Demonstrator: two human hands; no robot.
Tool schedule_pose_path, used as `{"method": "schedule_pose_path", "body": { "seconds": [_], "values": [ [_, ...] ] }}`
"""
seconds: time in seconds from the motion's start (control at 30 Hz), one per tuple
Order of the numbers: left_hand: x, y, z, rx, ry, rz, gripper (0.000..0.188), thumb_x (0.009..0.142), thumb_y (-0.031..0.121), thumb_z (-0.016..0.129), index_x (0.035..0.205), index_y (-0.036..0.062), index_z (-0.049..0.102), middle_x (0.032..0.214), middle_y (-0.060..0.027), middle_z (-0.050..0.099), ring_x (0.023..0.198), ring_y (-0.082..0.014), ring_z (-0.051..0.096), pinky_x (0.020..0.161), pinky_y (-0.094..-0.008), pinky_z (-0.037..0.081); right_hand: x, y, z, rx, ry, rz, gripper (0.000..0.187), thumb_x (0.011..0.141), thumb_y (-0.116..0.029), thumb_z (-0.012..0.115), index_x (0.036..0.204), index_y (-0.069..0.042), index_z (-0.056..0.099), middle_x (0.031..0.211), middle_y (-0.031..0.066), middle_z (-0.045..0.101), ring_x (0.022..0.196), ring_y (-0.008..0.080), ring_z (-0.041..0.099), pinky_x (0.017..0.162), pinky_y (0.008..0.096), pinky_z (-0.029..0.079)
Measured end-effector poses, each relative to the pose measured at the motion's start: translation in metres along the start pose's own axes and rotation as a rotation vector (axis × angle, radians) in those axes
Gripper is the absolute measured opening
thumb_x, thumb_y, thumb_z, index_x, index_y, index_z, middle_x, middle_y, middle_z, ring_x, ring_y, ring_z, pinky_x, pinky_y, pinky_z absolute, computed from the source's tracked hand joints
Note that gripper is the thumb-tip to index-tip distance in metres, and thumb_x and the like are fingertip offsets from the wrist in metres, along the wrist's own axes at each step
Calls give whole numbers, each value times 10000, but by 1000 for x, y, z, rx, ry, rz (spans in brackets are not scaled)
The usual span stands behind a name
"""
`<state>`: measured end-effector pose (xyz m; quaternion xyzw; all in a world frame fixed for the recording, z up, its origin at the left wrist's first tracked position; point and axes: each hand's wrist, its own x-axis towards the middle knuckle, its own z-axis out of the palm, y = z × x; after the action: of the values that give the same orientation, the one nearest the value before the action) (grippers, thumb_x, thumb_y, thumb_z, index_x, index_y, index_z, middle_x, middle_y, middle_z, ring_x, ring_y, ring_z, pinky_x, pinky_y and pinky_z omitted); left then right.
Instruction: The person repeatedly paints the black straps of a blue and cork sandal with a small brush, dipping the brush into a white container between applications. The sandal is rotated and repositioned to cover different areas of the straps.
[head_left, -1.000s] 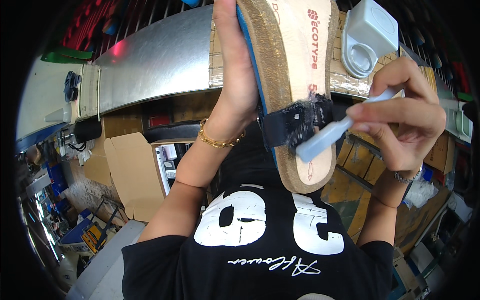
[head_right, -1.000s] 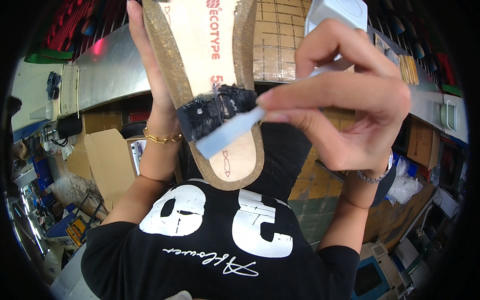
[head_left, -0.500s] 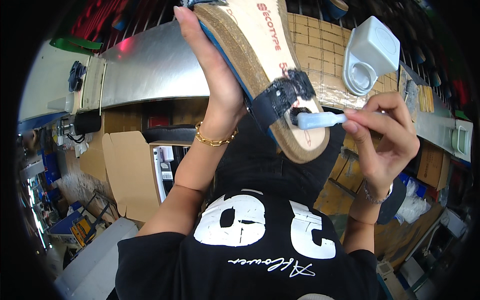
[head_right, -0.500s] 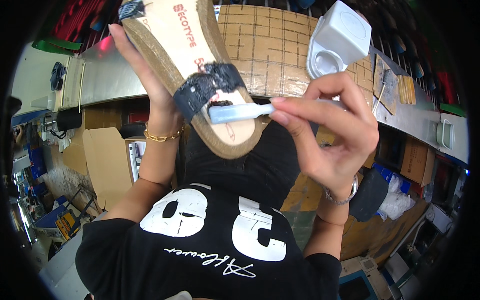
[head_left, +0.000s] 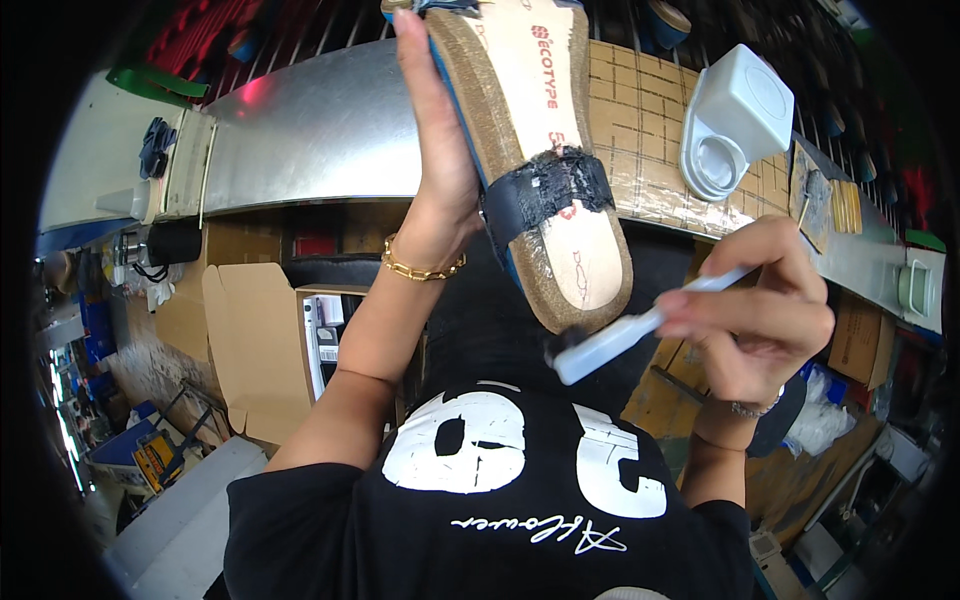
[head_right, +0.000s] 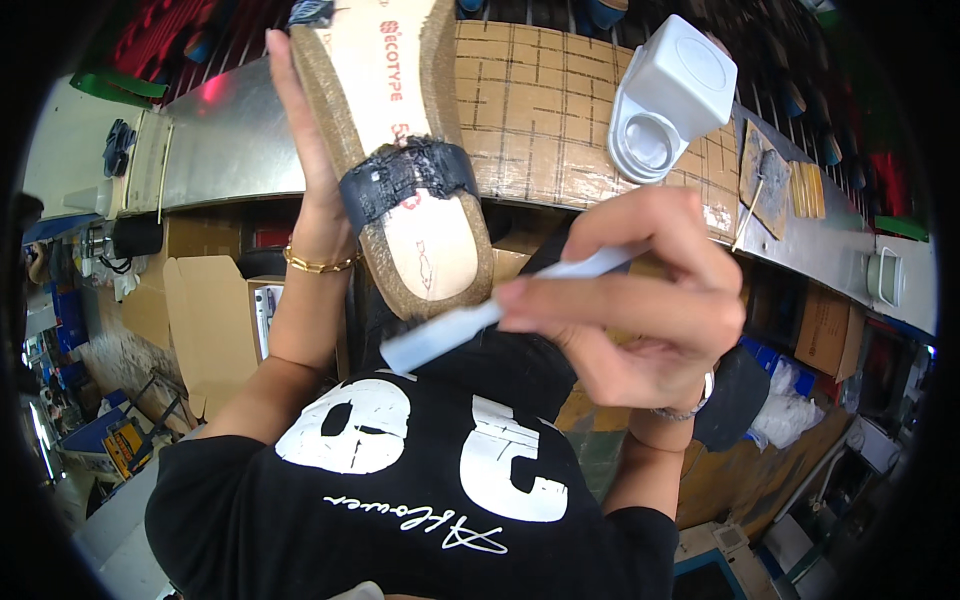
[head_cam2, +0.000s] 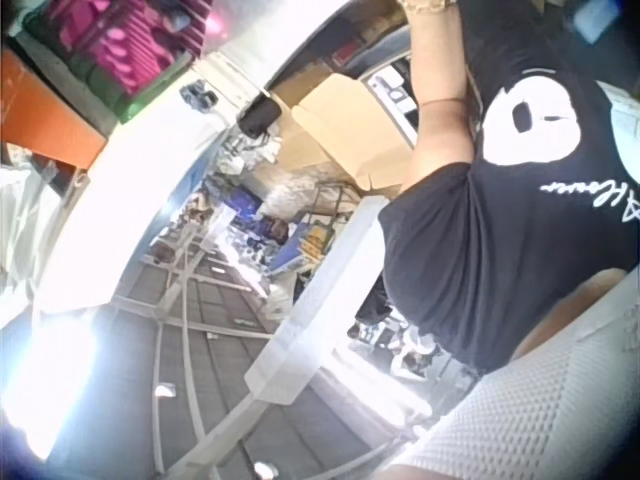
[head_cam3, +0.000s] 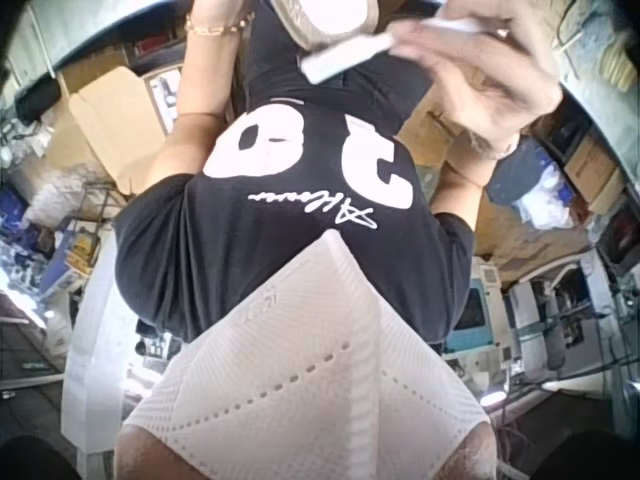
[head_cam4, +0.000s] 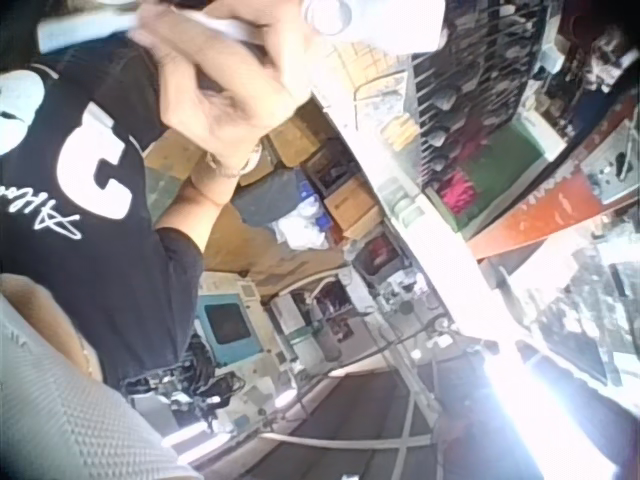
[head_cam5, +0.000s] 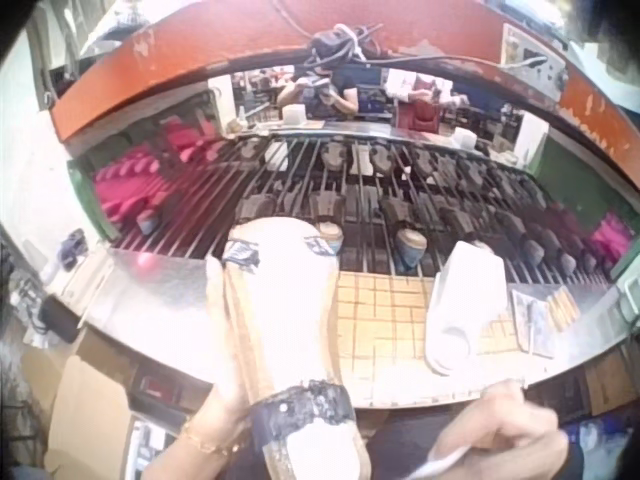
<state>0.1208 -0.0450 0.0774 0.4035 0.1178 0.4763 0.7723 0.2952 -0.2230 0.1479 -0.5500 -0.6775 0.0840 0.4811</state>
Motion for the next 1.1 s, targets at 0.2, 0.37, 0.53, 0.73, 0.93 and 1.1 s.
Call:
{"method": "schedule_pose_path", "body": {
  "seconds": [0.2,0.37,0.53,0.73,0.93,1.1],
  "values": [
    [7,-9,5,82,-12,-142,855,984,751,265,1412,45,487,1269,-137,647,1087,-178,685,948,-332,569,-3,3,1,87,-40,-17,255,590,-63,820,814,-183,843,778,-14,589,655,97,463,572,238,312],
    [10,-11,10,131,-47,-224,855,985,751,263,1411,44,490,1260,-139,652,1077,-176,691,934,-323,574,-3,8,-1,173,-126,-41,233,627,-75,841,830,-190,845,788,-3,612,661,90,503,578,238,324],
    [15,-19,15,160,-71,-268,856,986,750,261,1409,44,492,1251,-140,658,1067,-173,696,921,-315,580,-2,14,1,241,-186,22,265,621,-16,834,849,-148,844,824,14,617,664,80,525,542,199,335],
    [16,-22,17,178,-92,-302,856,986,750,258,1408,43,495,1241,-142,665,1056,-170,703,904,-305,587,-3,21,3,287,-137,79,253,639,-49,859,878,-132,842,815,32,626,662,87,546,551,205,348],
    [16,-22,20,181,-105,-328,857,987,749,256,1407,43,498,1230,-144,672,1044,-167,710,888,-296,594,-4,23,-1,269,-154,110,245,642,-67,879,876,-130,839,821,31,618,677,107,539,572,223,370],
    [17,-23,20,185,-105,-348,857,988,748,254,1406,42,501,1221,-146,678,1035,-164,715,875,-288,600,-9,23,-1,230,-134,124,237,649,-95,881,879,-130,840,807,26,617,671,101,533,560,229,355]
  ]
}}
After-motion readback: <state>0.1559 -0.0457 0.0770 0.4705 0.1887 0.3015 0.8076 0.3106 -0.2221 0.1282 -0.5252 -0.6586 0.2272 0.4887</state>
